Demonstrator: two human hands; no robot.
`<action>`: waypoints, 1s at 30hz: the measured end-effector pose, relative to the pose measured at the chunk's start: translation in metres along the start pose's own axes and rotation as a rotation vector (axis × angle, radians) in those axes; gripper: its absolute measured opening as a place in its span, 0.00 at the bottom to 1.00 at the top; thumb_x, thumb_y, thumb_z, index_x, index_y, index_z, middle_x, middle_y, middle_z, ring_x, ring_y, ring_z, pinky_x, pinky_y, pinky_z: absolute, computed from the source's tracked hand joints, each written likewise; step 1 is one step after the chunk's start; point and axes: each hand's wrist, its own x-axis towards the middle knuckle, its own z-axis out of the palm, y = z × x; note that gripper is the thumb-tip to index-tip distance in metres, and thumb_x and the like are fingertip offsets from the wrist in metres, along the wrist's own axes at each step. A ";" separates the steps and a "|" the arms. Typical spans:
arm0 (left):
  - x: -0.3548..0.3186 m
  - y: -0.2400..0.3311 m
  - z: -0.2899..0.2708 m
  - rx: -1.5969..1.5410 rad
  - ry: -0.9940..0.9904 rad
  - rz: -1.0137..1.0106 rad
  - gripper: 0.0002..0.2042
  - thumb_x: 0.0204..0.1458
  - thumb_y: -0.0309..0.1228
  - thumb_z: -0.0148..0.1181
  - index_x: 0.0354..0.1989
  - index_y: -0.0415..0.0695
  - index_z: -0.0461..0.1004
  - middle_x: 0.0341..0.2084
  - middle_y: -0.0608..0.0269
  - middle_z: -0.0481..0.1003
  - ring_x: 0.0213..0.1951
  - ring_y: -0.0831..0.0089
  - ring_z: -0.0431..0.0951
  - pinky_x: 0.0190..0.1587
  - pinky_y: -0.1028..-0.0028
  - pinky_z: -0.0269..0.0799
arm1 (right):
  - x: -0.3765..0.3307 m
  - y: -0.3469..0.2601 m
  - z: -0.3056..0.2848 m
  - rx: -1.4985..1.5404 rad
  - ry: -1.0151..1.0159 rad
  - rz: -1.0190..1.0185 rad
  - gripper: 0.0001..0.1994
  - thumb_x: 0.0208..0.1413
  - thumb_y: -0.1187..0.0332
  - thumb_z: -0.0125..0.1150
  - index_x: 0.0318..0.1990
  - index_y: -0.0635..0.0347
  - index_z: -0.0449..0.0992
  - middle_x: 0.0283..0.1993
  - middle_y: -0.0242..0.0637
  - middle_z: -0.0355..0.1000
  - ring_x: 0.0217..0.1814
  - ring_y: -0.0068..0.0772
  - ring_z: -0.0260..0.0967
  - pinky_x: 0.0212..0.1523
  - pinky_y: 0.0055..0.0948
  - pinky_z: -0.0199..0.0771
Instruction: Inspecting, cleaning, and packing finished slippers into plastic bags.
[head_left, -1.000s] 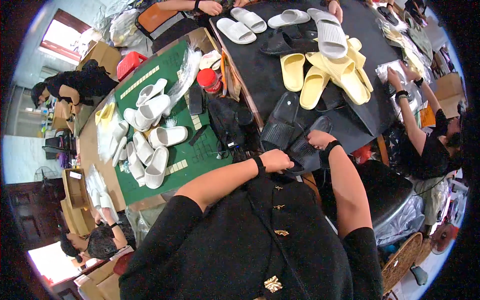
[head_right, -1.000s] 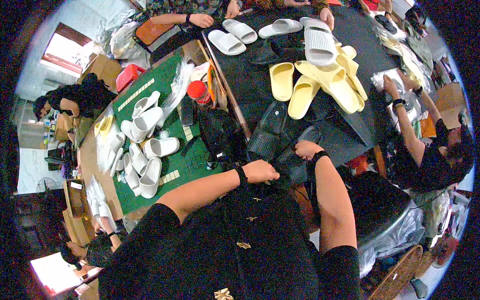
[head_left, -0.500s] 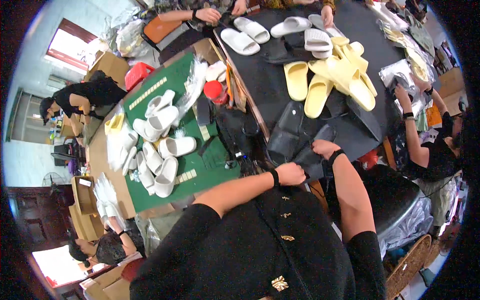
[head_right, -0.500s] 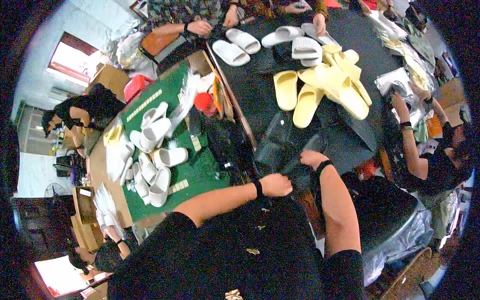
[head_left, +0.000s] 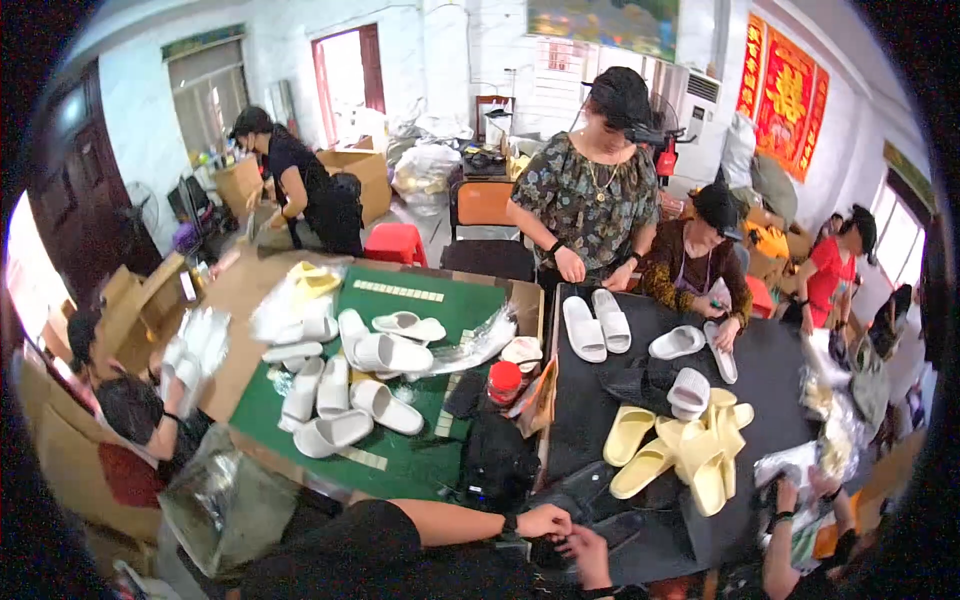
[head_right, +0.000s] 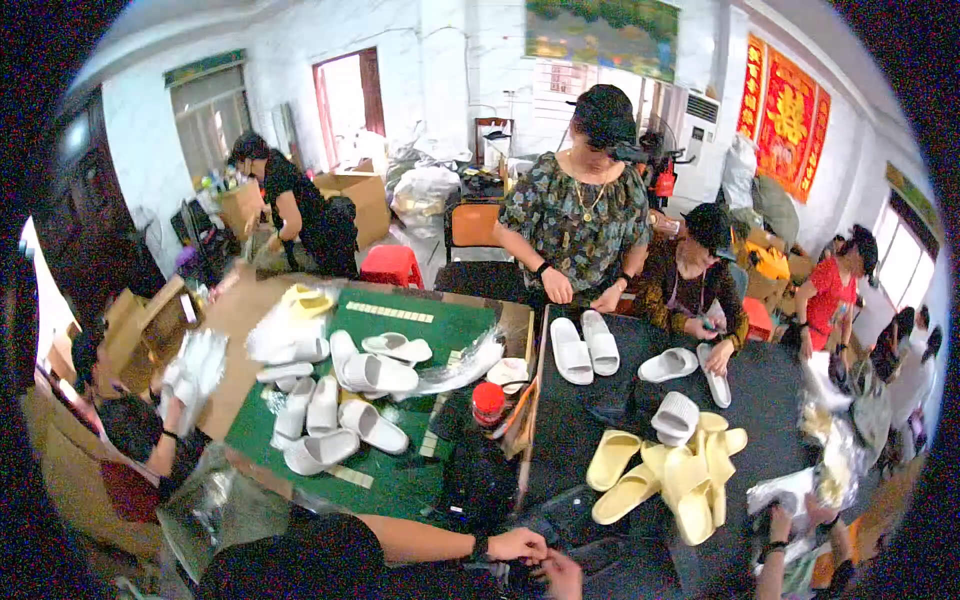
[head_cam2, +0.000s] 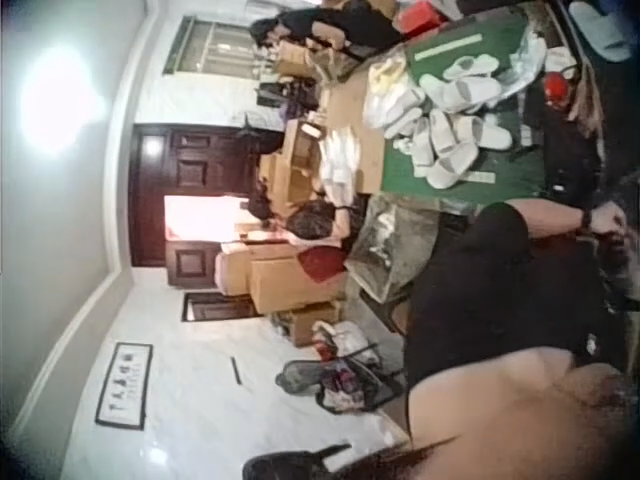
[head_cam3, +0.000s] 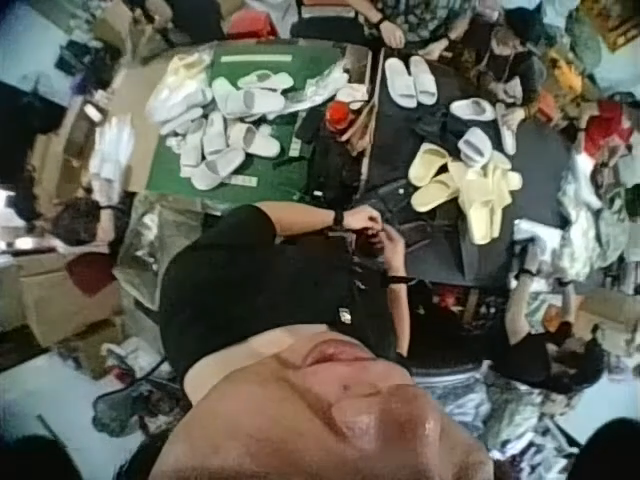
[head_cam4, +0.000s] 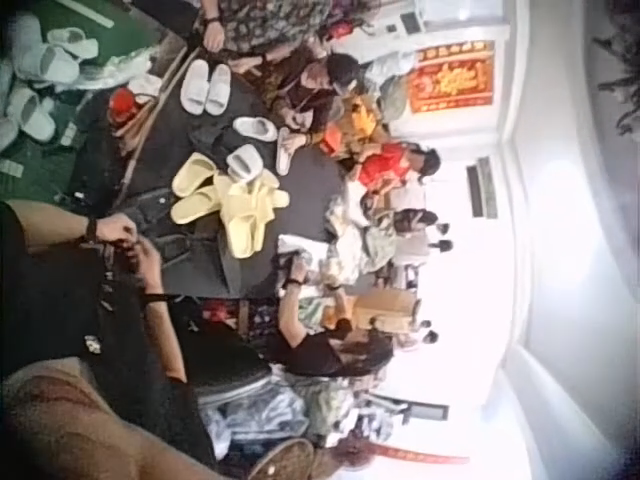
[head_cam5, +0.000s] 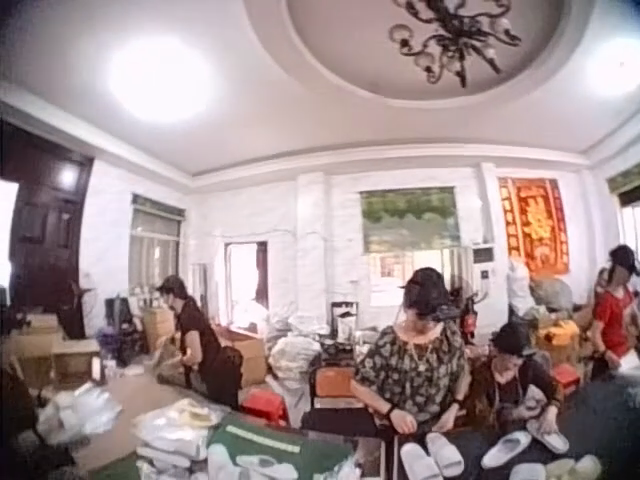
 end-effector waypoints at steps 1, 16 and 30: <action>0.001 0.002 -0.006 0.054 0.009 0.018 0.06 0.52 0.29 0.55 0.28 0.39 0.73 0.19 0.66 0.73 0.21 0.82 0.71 0.24 0.80 0.68 | -0.002 0.000 0.009 0.114 -0.037 0.023 0.11 0.56 0.72 0.52 0.45 0.68 0.71 0.36 0.35 0.74 0.34 0.27 0.74 0.28 0.19 0.70; 0.000 -0.003 -0.023 -0.006 0.028 -0.072 0.04 0.51 0.25 0.57 0.31 0.36 0.73 0.23 0.62 0.75 0.27 0.78 0.76 0.30 0.79 0.72 | 0.005 0.021 0.002 -0.401 0.220 -0.092 0.07 0.56 0.69 0.53 0.31 0.63 0.72 0.18 0.28 0.66 0.17 0.16 0.60 0.18 0.19 0.60; -0.003 0.019 -0.025 0.023 0.016 -0.164 0.05 0.50 0.22 0.57 0.33 0.32 0.74 0.28 0.60 0.77 0.30 0.77 0.76 0.36 0.78 0.72 | 0.000 0.017 0.013 -0.513 0.197 -0.183 0.08 0.53 0.64 0.53 0.34 0.59 0.72 0.29 0.45 0.72 0.32 0.48 0.71 0.33 0.37 0.70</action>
